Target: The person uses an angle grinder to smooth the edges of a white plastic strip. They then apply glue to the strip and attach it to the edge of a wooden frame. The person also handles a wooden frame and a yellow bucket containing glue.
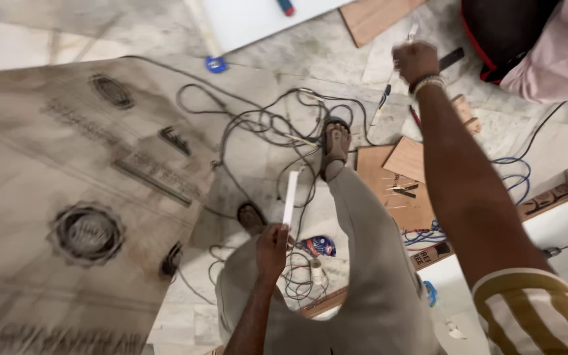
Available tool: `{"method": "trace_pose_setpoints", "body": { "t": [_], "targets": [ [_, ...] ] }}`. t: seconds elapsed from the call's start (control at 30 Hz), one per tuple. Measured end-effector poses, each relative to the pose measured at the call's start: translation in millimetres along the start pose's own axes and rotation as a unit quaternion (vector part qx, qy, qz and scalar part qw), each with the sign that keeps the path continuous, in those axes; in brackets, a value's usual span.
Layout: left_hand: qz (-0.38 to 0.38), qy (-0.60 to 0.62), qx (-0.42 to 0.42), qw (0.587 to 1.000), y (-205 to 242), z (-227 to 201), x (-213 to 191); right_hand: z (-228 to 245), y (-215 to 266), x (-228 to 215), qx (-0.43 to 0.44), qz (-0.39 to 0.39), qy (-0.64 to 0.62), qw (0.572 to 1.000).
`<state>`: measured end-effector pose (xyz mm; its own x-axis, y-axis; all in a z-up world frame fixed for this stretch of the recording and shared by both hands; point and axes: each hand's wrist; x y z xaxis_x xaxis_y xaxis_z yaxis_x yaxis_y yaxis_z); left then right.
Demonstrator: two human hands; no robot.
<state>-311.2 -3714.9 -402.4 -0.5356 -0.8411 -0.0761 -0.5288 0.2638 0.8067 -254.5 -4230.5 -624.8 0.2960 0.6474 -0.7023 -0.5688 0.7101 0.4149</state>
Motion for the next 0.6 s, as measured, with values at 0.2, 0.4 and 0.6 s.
{"method": "trace_pose_setpoints", "body": {
  "t": [0.2,0.4,0.6],
  "targets": [
    [0.002,0.025,0.022,0.999,-178.8,57.0,52.2,-52.9,-118.7,255.1,-0.048,0.101,0.253,0.961],
    [0.027,0.029,-0.054,0.998,-276.9,81.0,47.2,-165.9,-217.1,286.0,-0.046,0.058,0.339,0.938],
    [0.016,0.011,-0.155,0.988,-310.2,62.2,11.9,-228.0,-263.4,282.2,-0.026,0.021,0.354,0.935]
  ]
}}
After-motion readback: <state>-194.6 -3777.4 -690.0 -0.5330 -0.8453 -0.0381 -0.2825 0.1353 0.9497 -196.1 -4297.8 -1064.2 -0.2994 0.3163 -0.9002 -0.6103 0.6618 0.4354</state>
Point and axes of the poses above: each hand's wrist, its own y-axis away from the middle knuckle, its own x-axis out of the palm, z = x × y, and after that the axes turned 9 degrees about y, right-handed
